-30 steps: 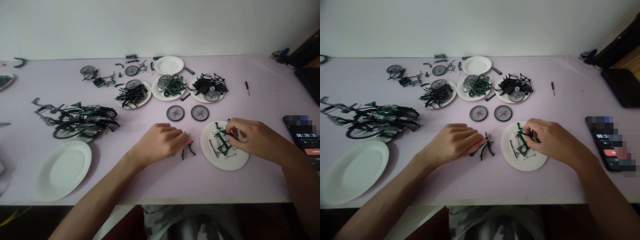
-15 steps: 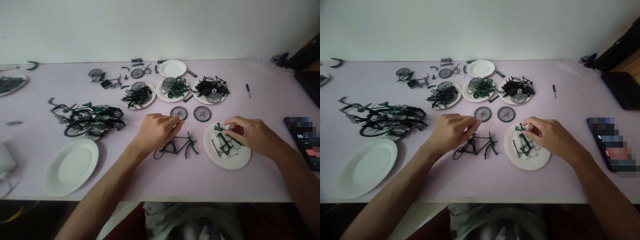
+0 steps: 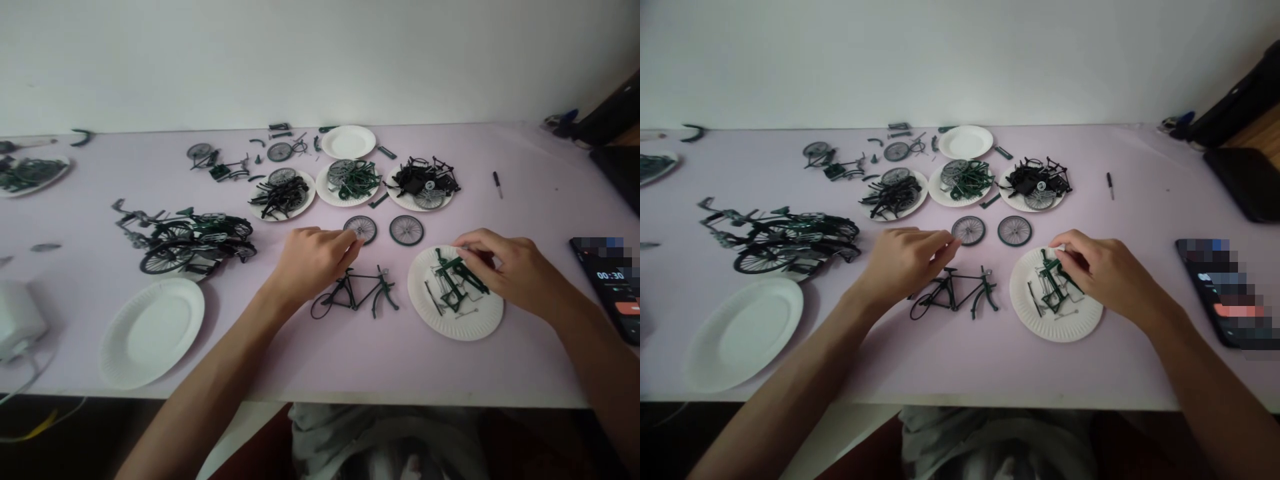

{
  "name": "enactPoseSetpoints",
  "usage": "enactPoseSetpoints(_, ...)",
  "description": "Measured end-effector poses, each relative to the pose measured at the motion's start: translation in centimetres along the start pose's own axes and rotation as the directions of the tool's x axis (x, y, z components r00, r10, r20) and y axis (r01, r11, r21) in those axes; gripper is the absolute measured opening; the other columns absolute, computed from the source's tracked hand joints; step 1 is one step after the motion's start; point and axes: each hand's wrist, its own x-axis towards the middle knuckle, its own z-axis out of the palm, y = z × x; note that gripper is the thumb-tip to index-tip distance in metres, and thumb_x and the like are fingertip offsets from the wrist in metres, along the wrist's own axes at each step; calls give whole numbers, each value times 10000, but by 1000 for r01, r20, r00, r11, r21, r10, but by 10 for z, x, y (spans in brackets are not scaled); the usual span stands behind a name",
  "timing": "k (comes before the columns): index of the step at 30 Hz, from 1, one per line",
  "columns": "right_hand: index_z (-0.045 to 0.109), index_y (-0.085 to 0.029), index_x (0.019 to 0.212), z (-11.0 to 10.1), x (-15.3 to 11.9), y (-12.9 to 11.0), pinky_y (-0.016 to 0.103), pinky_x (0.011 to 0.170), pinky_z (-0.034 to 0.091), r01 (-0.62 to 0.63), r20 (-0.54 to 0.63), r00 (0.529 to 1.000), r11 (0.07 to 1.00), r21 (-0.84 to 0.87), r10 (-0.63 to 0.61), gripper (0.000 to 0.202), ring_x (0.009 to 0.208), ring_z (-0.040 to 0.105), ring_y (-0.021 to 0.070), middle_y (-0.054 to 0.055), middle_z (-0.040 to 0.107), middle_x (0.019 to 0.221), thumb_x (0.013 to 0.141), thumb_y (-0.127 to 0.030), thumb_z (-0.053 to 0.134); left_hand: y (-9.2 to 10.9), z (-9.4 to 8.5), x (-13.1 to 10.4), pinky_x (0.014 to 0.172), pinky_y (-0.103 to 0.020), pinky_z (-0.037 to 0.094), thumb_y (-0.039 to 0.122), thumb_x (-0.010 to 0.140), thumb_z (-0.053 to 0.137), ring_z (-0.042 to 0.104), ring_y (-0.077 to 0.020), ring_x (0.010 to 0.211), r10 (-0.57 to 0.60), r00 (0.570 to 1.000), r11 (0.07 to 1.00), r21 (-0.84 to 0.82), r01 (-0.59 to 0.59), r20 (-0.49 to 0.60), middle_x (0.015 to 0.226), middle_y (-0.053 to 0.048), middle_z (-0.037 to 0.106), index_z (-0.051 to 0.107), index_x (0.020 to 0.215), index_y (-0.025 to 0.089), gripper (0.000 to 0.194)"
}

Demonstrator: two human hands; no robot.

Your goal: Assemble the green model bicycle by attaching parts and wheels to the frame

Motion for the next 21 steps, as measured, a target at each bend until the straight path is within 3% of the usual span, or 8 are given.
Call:
enactPoseSetpoints(3,667,-226,1104,-1,0,0,308,574,428,18,15,1000,1000,-2,-18,243,583,615,153,22,725,824,1043,-360,473,-1,0,-1,493,-259,210,239,1048,494,377,-103,454,-7,1000,1000,-3,7,8,505,42,472,487,667,186,385)
enactPoseSetpoints(8,687,-223,1135,1,0,0,328,554,401,68,89,994,997,-43,-64,307,504,579,159,9,711,728,1052,-356,423,0,1,-1,499,-266,194,242,1055,473,377,-98,457,-13,999,1000,-21,13,33,509,36,471,496,665,181,396)
enactPoseSetpoints(16,687,-243,1124,0,-1,6,359,694,475,-10,43,999,995,-99,14,275,743,717,222,34,785,984,1035,-381,466,-3,1,-2,497,-275,194,282,1065,474,417,-113,462,-76,994,996,-31,79,79,541,11,546,569,699,171,394)
enactPoseSetpoints(19,683,-250,1084,-3,0,9,365,714,476,-16,68,997,994,-107,24,275,754,711,220,29,778,966,1037,-435,484,-4,4,-2,615,-278,426,262,1060,487,665,-180,722,-141,979,988,-42,148,146,917,-83,743,693,932,144,269)
enactPoseSetpoints(21,684,-256,1067,-3,1,10,364,724,478,-26,82,996,995,-94,33,292,755,708,214,26,777,967,1036,-477,496,-6,8,-3,901,-392,538,252,1061,487,700,-283,1112,-163,969,981,-78,180,186,1304,-162,692,703,1140,137,257)
